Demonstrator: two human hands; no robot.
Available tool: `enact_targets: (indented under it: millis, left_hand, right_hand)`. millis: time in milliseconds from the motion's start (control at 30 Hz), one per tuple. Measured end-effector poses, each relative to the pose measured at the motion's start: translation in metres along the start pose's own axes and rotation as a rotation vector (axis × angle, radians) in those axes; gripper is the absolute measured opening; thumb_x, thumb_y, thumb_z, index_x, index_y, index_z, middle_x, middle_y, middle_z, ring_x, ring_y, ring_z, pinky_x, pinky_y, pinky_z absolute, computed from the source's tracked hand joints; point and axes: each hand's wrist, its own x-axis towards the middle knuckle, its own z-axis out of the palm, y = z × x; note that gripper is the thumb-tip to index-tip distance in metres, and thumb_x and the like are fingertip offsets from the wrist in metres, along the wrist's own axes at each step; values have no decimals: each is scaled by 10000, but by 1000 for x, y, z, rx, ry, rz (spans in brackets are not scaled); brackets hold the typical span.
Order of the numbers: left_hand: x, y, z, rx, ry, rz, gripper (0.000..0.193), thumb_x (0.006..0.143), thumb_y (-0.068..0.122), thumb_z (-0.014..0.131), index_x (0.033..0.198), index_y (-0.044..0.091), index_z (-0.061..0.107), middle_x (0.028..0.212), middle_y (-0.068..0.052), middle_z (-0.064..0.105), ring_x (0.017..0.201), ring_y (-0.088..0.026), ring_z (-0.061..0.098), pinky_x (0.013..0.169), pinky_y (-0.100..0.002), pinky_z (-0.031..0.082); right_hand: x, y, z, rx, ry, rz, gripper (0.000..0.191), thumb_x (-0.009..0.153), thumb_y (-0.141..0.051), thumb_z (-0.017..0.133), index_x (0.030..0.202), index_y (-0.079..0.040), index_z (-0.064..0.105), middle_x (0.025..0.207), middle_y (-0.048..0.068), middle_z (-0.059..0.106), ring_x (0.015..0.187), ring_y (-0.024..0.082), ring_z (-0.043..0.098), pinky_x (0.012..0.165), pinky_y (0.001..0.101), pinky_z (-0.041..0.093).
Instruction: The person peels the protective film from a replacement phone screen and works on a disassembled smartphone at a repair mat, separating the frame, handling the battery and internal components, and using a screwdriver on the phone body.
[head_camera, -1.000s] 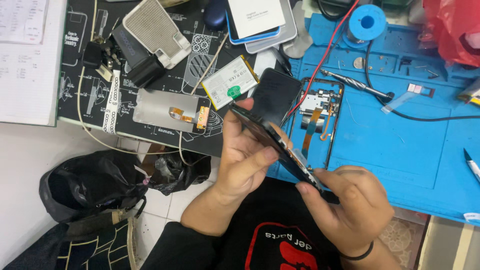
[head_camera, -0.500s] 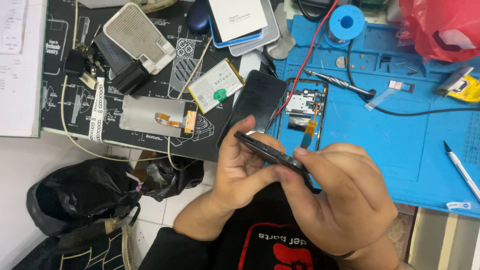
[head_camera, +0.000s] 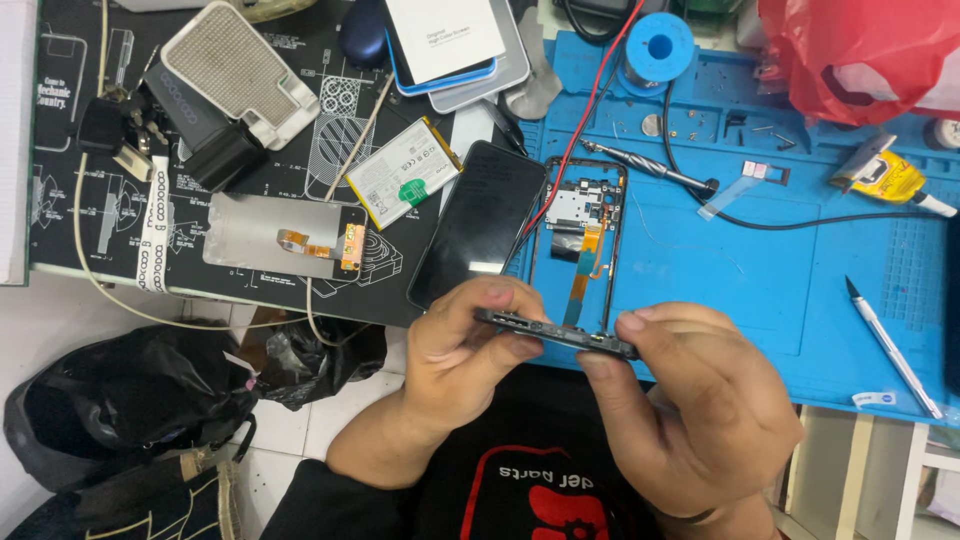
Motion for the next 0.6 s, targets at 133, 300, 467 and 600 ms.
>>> enact_targets:
  millis: [133, 300, 467, 600]
  left_hand:
    - [-2, 1, 4, 80, 53, -7, 459, 1032, -48, 703, 1438, 105, 551, 1096, -105, 654, 993, -159, 644, 857, -263, 550]
    - [-7, -2, 12, 52, 131, -52, 421, 1025, -46, 714, 1408, 48, 567, 1117, -112, 639, 1005, -162, 645, 877, -271, 553]
    - [-4, 2, 16, -4, 122, -119, 495, 1044, -49, 702, 1496, 43, 522, 1155, -98, 666, 989, -124, 648, 883, -246, 544]
    - [1, 12, 21, 62, 130, -182, 499, 1036, -69, 701, 1504, -18, 536, 1198, -144, 713, 1080, -144, 679, 988, -264, 549]
  right_hand:
    - [-6, 3, -2, 1, 0, 12, 404, 836, -25, 859, 1152, -17, 608, 908, 93, 647, 818, 220, 708, 724, 313, 601]
    - [-9, 7, -4, -20, 18, -1, 382, 870, -25, 858, 1166, -27, 616, 925, 96, 655, 794, 205, 705, 744, 316, 604]
    - [-5, 3, -4, -47, 22, 50, 372, 824, -20, 873, 1106, 0, 632, 839, 88, 629, 750, 203, 677, 725, 339, 574]
    - [7, 0, -2, -137, 34, 142, 380, 775, 4, 879, 1086, 36, 663, 860, 123, 670, 730, 213, 660, 672, 319, 519]
